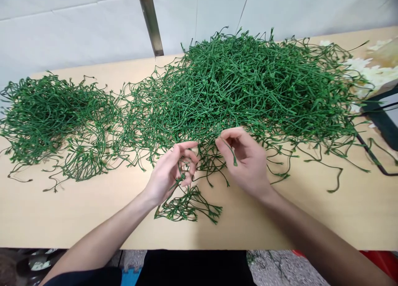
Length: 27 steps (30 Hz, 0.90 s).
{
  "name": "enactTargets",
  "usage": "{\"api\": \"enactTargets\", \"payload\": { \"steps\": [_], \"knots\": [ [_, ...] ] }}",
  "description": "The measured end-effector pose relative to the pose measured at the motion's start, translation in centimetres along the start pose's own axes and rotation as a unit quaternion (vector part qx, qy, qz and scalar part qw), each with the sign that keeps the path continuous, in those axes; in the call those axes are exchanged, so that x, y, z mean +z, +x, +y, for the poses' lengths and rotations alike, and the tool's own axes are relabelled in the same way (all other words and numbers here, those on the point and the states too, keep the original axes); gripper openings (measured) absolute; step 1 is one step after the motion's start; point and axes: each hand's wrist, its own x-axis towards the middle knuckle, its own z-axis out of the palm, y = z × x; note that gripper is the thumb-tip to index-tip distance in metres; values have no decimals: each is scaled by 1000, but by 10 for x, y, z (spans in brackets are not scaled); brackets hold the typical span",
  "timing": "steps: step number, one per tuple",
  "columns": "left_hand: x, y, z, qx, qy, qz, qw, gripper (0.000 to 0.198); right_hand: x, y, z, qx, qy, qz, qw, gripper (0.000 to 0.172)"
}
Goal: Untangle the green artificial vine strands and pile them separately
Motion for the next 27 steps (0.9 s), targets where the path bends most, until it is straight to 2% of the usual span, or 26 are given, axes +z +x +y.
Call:
{"api": "enactTargets", "payload": {
  "steps": [4,8,10,13,15,16,20,22,24,27],
  "knots": [
    [0,0,1,2,-16,-26,1000,40,-3,6,0,-33,-29,99,994,14],
    [0,0,-1,21,-16,-39,999,47,-4,5,-3,-62,-1,129,990,13],
    [-2,0,-3,50,-8,-39,998,49,-5,3,-6,-87,44,84,992,12],
    [-3,-1,-3,89,7,-40,995,47,-5,-2,-9,-115,80,-47,989,18],
    [-3,-2,-2,104,7,-39,994,44,-4,-5,-9,-115,74,-127,982,11],
    [-2,-2,-1,110,1,-37,993,43,-3,-7,-8,-111,68,-166,977,6],
    [4,-1,6,122,-38,-20,992,43,2,-10,-2,-97,57,-316,942,16],
    [6,-1,9,120,-46,-6,992,45,3,-11,-1,-69,66,-348,933,10],
    [4,0,10,117,-30,-2,993,50,3,-10,-2,-6,92,-352,932,5],
    [-4,0,6,111,24,-36,993,65,2,-9,-6,99,144,-332,927,10]
  ]
}}
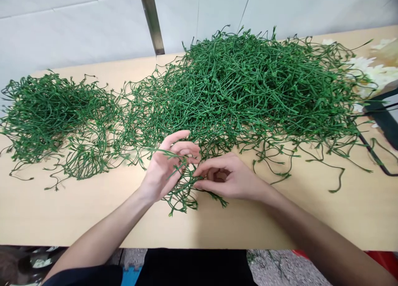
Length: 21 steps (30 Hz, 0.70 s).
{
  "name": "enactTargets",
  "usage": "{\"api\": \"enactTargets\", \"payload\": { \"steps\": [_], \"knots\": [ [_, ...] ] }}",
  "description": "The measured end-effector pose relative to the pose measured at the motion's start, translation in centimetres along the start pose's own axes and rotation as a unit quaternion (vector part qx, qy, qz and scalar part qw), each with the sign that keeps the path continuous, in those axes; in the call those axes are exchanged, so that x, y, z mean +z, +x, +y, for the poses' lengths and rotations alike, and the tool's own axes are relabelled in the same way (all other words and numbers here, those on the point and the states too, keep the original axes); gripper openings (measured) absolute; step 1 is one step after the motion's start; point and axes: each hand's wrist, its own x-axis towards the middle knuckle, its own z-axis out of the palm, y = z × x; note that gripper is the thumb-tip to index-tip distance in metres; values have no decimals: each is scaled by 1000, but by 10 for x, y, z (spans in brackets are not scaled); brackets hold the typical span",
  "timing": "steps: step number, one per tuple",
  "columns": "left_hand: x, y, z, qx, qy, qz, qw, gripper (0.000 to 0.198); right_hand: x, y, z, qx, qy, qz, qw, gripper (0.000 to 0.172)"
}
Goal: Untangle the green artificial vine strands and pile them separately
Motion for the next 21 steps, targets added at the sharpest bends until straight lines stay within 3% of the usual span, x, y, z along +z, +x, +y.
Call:
{"api": "enactTargets", "payload": {
  "steps": [4,9,13,17,21],
  "knots": [
    [-7,-2,-6,-20,73,-58,995,62,-3,1,-6,44,91,18,995,15],
    [1,-4,1,-85,148,-21,985,25,-8,2,-12,68,130,21,989,12],
    [7,-3,8,-148,112,23,982,24,-10,1,-13,6,29,63,998,11],
    [8,-2,10,-197,69,47,977,27,-12,1,-11,-78,-113,94,986,11],
    [4,-1,10,-228,74,47,970,19,-14,1,-14,-73,-108,64,989,10]
  ]
}}
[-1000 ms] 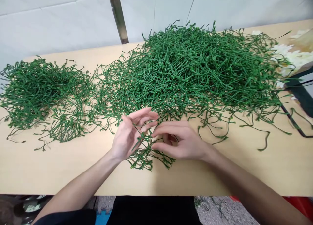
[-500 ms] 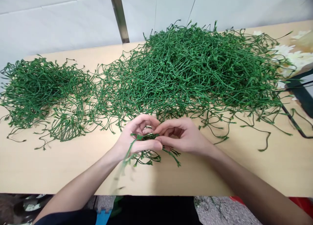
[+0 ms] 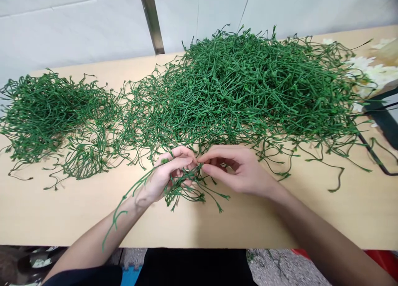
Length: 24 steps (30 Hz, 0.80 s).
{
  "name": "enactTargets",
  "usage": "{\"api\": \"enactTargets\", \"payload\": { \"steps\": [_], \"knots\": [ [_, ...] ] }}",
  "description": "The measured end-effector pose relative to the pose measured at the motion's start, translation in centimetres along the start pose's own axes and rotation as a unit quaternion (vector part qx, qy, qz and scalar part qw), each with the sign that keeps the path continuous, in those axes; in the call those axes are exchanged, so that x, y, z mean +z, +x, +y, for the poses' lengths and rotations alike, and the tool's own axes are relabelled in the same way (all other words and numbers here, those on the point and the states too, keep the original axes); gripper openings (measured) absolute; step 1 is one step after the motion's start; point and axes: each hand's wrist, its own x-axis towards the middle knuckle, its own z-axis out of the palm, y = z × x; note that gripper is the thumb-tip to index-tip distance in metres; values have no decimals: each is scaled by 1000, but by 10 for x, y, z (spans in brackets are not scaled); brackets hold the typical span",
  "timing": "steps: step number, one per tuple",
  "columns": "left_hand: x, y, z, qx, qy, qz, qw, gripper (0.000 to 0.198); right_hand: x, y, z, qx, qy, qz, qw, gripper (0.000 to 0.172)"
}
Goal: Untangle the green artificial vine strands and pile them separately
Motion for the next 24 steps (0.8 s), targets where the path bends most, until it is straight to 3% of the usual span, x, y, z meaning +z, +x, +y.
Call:
{"api": "enactTargets", "payload": {
  "steps": [10,13,19,24],
  "knots": [
    [-6,2,-8,82,117,-61,988,10,5,-4,0,86,72,-58,992,9],
    [-5,1,-6,94,148,-67,982,10,3,-4,-1,67,86,-65,992,6],
    [0,-1,-3,84,123,-46,988,7,0,-4,-2,12,72,-75,994,20],
    [-2,4,-9,80,77,-50,993,12,8,-7,5,-105,-104,-17,989,19]
  ]
}}
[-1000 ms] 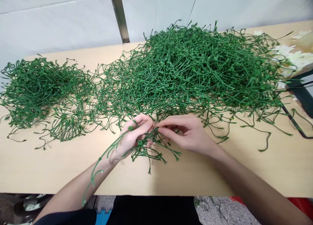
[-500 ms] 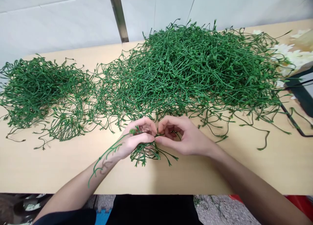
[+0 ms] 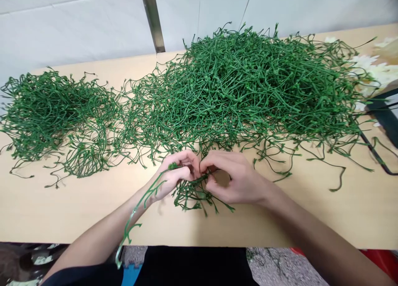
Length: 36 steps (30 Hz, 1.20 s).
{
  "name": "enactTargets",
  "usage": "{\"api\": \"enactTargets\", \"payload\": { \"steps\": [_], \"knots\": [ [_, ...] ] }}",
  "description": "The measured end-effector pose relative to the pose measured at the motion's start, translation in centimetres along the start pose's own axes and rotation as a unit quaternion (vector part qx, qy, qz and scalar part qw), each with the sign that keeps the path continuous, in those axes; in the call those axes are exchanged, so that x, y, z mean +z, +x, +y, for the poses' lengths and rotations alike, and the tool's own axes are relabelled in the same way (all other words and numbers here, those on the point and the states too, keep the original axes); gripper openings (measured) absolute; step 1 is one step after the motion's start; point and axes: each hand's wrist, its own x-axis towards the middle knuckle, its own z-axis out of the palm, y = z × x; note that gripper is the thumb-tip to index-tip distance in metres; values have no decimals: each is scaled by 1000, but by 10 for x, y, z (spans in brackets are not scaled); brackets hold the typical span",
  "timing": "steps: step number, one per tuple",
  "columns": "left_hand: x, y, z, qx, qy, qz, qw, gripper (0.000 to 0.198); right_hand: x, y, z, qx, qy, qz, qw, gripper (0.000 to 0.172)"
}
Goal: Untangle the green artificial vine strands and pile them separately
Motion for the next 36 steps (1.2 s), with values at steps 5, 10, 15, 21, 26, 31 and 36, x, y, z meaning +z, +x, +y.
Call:
{"api": "enactTargets", "payload": {
  "steps": [5,10,15,21,26,31,36],
  "knots": [
    [-1,1,2,-33,15,11,999,8,4,-1,5,-122,-206,53,969,13],
    [0,0,3,-47,33,16,998,8,-1,-1,4,-124,-168,-3,978,14],
    [-1,0,2,-34,26,20,999,8,-1,-2,3,-86,-98,-18,991,25],
    [-5,-1,5,1,-1,33,999,5,-4,0,5,-75,-26,-17,997,33],
    [-4,-1,6,19,48,48,998,3,-11,1,1,-45,-20,-14,999,28],
    [-4,-3,7,20,98,53,994,5,-11,1,-3,39,31,-35,998,9],
    [-3,-2,7,36,70,30,996,6,-12,4,-6,87,114,-21,989,3]
  ]
}}
